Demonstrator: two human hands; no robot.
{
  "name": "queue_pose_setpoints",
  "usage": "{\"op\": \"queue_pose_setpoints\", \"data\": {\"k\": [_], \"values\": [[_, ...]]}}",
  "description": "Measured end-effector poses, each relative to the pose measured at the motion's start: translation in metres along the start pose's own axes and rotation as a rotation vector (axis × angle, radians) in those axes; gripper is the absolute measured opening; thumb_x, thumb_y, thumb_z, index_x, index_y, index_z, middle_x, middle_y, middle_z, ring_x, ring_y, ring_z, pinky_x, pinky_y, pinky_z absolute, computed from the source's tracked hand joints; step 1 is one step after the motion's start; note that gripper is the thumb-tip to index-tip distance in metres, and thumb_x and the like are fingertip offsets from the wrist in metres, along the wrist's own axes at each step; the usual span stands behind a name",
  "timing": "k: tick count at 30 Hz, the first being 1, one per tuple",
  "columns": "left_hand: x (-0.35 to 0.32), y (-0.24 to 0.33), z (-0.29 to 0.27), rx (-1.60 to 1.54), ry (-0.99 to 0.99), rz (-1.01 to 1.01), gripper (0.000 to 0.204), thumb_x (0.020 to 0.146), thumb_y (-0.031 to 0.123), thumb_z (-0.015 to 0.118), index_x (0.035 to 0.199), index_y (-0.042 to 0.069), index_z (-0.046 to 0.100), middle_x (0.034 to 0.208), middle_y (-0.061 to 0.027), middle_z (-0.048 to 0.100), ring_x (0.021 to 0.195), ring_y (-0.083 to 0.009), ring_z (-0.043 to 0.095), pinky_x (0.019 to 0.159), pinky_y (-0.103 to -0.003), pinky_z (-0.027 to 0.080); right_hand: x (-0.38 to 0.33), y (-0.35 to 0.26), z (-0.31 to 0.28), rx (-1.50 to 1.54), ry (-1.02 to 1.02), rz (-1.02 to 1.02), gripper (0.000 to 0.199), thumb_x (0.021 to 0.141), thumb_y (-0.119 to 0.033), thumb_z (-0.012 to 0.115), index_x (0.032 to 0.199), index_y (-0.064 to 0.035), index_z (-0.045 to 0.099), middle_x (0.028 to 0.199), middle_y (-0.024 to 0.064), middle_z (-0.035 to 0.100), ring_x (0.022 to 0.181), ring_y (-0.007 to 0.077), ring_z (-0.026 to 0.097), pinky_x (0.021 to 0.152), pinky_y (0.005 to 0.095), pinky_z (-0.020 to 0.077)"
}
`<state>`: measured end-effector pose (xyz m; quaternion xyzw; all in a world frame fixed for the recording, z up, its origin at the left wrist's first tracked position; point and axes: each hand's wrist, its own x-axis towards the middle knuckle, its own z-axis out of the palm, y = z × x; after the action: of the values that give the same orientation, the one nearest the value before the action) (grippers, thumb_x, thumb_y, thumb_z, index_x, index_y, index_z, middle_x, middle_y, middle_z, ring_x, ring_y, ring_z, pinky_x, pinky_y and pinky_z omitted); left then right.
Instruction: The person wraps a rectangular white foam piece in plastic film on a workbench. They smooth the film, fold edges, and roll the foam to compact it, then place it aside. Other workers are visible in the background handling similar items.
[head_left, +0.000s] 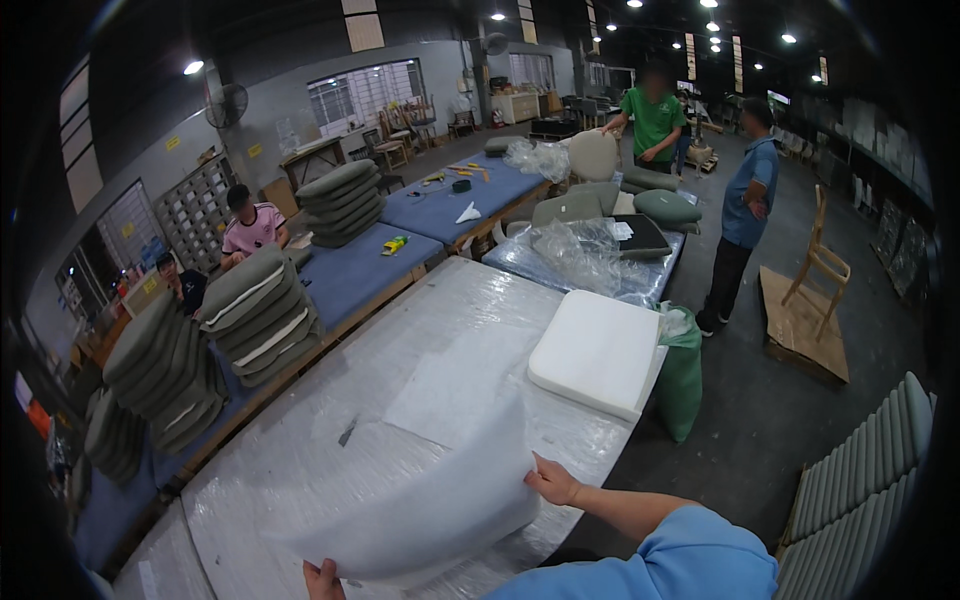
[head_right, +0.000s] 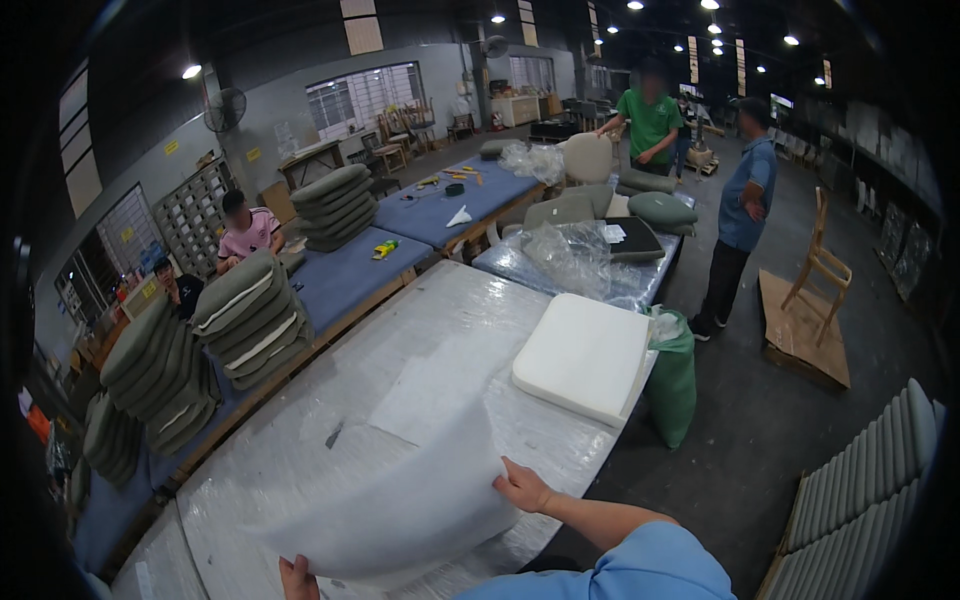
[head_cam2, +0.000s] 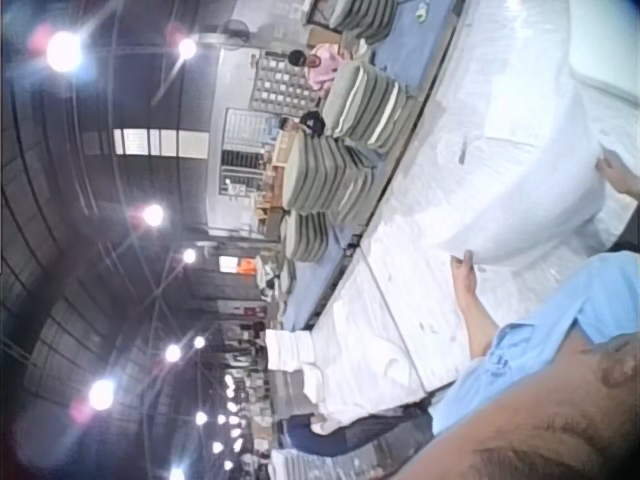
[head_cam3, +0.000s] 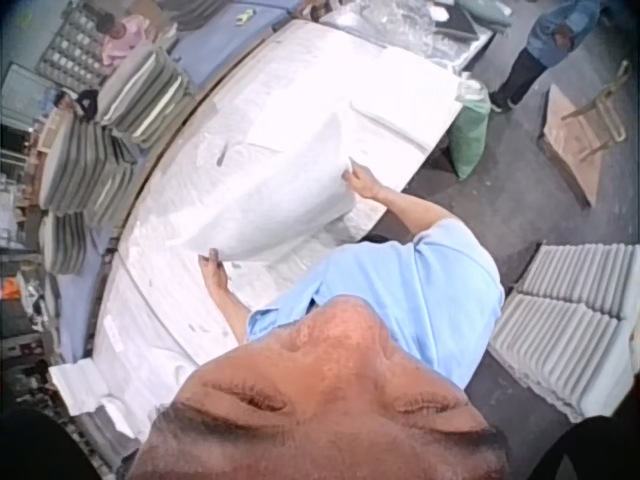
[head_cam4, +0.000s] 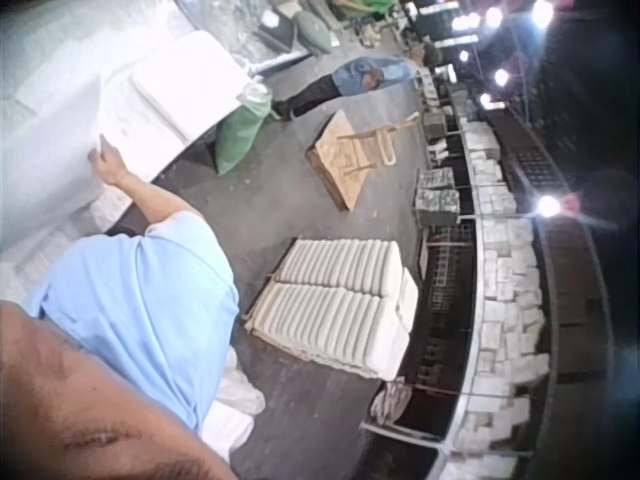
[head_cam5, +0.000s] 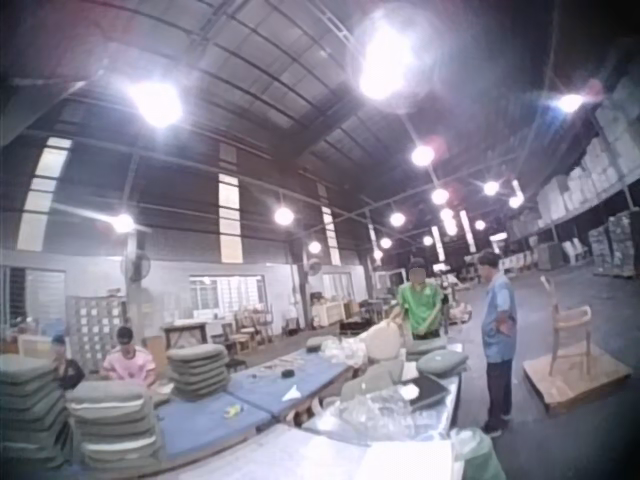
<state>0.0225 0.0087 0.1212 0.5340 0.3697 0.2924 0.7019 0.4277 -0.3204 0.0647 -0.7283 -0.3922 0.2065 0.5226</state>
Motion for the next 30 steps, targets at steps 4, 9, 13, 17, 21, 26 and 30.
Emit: {"op": "queue_pose_setpoints", "data": {"k": [4, 9, 13, 17, 21, 26, 30], "values": [[-0.004, 0.008, 0.022, -0.003, -0.011, 0.012, 0.069, 0.100, 0.013, 0.068, 0.154, -0.007, 0.031, 0.148, -0.0233, 0.051, 0.134, -0.0329, 0.051, 0.116, -0.045, 0.041, -0.006, -0.021, -0.050, -0.182, 0.001, 0.007, 0.086, 0.096, -0.044, 0.072, 0.161, -0.0056, 0.031, 0.159, 0.0213, 0.044, 0.147, 0.0352, 0.042, 0.120, 0.0419, 0.0346], [-0.013, 0.001, 0.007, 0.008, 0.031, 0.140, 0.060, 0.100, 0.006, 0.064, 0.154, -0.003, 0.039, 0.146, -0.0233, 0.056, 0.130, -0.0330, 0.058, 0.114, -0.044, 0.045, 0.031, -0.161, -0.109, -0.183, 0.219, -0.357, 0.099, 0.087, -0.036, 0.083, 0.161, 0.0005, 0.028, 0.160, 0.0238, 0.040, 0.149, 0.0357, 0.040, 0.123, 0.0434, 0.0313], [-0.004, -0.004, 0.018, 0.013, 0.009, 0.150, 0.097, 0.081, 0.037, 0.082, 0.152, -0.009, 0.036, 0.149, -0.0202, 0.052, 0.138, -0.0343, 0.049, 0.120, -0.043, 0.034, 0.044, -0.274, -0.077, -0.528, 0.032, -0.696, 0.102, 0.085, -0.051, 0.081, 0.158, 0.0018, 0.033, 0.156, 0.0262, 0.042, 0.148, 0.0421, 0.038, 0.121, 0.0496, 0.0320], [-0.015, 0.007, 0.019, 0.072, 0.015, 0.167, 0.087, 0.080, 0.027, 0.081, 0.149, -0.008, 0.041, 0.143, -0.0195, 0.058, 0.133, -0.0323, 0.054, 0.117, -0.042, 0.036, 0.068, -0.294, 0.007, -0.757, -0.260, -0.733, 0.105, 0.085, -0.059, 0.078, 0.159, 0.0016, 0.033, 0.150, 0.0278, 0.047, 0.143, 0.0420, 0.044, 0.117, 0.0504, 0.0361], [-0.027, 0.016, 0.018, 0.061, 0.038, 0.123, 0.090, 0.073, 0.019, 0.083, 0.148, -0.010, 0.041, 0.143, -0.0187, 0.057, 0.133, -0.0322, 0.054, 0.117, -0.041, 0.036, 0.088, -0.301, 0.057, -0.877, -0.743, -0.451, 0.083, 0.089, -0.053, 0.076, 0.145, 0.0032, 0.051, 0.130, 0.0254, 0.062, 0.126, 0.0412, 0.059, 0.109, 0.0491, 0.0446], [-0.031, 0.016, 0.017, 0.145, 0.043, 0.070, 0.068, 0.081, 0.010, 0.080, 0.139, -0.011, 0.051, 0.132, -0.0157, 0.065, 0.122, -0.0244, 0.060, 0.108, -0.037, 0.046, 0.108, -0.250, 0.084, -0.706, -0.834, -0.469, 0.031, 0.100, -0.034, 0.065, 0.101, -0.0028, 0.062, 0.099, 0.0236, 0.070, 0.095, 0.0455, 0.067, 0.084, 0.0535, 0.0512], [-0.030, 0.005, 0.007, 0.125, 0.049, 0.078, 0.070, 0.084, 0.018, 0.083, 0.140, -0.010, 0.052, 0.131, -0.0167, 0.066, 0.120, -0.0250, 0.063, 0.107, -0.038, 0.047, 0.111, -0.247, 0.089, -0.653, -0.755, -0.388, 0.028, 0.104, -0.033, 0.058, 0.104, -0.0050, 0.063, 0.088, 0.0232, 0.071, 0.091, 0.0472, 0.068, 0.081, 0.0553, 0.0521]]}}
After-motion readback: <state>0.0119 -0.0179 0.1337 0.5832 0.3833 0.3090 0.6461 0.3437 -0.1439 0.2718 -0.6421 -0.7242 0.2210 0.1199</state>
